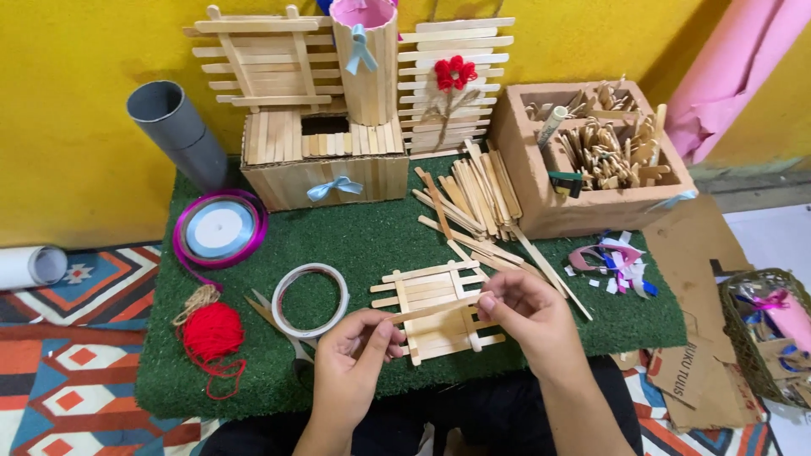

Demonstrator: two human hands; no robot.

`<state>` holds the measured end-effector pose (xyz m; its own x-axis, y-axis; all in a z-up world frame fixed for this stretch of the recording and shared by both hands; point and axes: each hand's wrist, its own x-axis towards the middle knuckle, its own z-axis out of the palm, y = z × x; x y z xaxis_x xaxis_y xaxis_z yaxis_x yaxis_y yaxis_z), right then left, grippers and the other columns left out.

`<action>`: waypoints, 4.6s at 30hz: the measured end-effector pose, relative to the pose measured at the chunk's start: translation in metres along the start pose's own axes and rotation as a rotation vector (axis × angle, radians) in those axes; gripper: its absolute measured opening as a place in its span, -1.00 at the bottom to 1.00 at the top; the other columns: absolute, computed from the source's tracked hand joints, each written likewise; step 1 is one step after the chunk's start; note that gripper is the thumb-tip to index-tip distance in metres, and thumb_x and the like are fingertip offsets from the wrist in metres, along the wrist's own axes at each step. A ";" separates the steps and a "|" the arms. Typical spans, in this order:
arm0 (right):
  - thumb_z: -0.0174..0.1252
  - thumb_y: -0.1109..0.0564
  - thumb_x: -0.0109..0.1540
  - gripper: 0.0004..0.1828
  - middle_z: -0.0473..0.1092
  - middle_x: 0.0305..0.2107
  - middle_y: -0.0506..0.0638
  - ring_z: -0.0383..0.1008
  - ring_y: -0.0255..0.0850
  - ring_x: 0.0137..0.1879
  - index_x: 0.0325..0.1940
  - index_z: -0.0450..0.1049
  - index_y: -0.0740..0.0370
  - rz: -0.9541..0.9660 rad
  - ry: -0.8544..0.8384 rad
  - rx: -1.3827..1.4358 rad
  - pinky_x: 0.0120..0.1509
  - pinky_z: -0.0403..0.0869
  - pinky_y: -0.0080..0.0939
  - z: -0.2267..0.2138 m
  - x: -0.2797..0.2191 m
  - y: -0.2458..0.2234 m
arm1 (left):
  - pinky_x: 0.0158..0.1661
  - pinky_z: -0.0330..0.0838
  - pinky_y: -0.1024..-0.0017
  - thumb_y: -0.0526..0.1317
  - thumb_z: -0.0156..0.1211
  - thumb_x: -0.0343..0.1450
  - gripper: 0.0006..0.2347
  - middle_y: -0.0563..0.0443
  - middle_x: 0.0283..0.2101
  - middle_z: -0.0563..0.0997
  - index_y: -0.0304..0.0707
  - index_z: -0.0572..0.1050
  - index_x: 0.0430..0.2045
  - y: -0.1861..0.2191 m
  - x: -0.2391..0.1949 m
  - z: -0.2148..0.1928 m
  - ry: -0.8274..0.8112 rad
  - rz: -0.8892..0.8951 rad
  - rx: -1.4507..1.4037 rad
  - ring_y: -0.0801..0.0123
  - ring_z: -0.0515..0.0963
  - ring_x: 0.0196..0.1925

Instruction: Assembling a miniature wooden fence using popsicle sticks, tape, and scissors.

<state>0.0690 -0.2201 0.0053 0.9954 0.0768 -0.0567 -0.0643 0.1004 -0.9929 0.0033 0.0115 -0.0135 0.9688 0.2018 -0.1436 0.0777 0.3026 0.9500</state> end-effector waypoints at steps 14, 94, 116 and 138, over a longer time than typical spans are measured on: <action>0.30 0.36 -0.01 -0.81 0.64 -0.27 -0.10 0.63 -0.28 -0.23 -0.34 0.64 0.21 -0.498 -0.209 -0.780 -0.12 0.55 -0.35 -0.002 0.008 -0.019 | 0.07 0.38 0.19 -0.18 0.38 0.26 -0.53 -0.03 -0.05 0.58 -0.26 0.46 0.06 0.035 0.016 -0.049 0.048 0.543 1.268 0.16 0.52 0.00; 0.49 -0.47 -0.28 -0.33 0.64 -0.50 -0.42 0.55 -0.32 -0.30 -0.18 0.67 -0.26 -0.414 -0.930 -1.437 0.18 0.22 -0.16 0.098 0.043 -0.104 | -0.34 0.56 0.54 -0.55 0.27 0.26 -0.64 -0.22 -0.30 0.65 -0.40 0.52 -0.05 0.052 -0.008 -0.065 -0.179 0.094 0.054 0.27 0.72 -0.36; 0.48 -0.21 -0.08 -0.67 0.62 -0.59 -0.31 0.56 -0.31 -0.47 -0.30 0.66 -0.18 -0.506 -0.799 -1.408 -0.13 0.32 -0.17 0.106 0.033 -0.110 | -0.42 0.60 0.49 -0.61 0.25 0.21 -0.52 -0.14 -0.41 0.61 -0.35 0.48 0.04 0.062 -0.016 -0.072 -0.133 0.213 0.118 0.26 0.68 -0.41; 0.14 0.40 0.10 -0.73 0.52 -0.31 -0.02 0.45 -0.28 -0.39 -0.16 0.58 0.27 -0.512 -0.428 -0.687 -0.33 0.46 -0.32 0.166 0.006 -0.069 | -0.28 0.42 0.54 -0.60 -0.04 0.32 -0.55 -0.12 -0.20 0.48 -0.45 0.37 0.15 0.035 -0.007 -0.084 0.189 0.441 -0.033 0.37 0.47 -0.30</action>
<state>0.0677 -0.0617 0.0905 0.7720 0.5552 0.3095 0.5628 -0.3708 -0.7387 -0.0203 0.0991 -0.0026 0.8479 0.4822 0.2203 -0.3414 0.1785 0.9228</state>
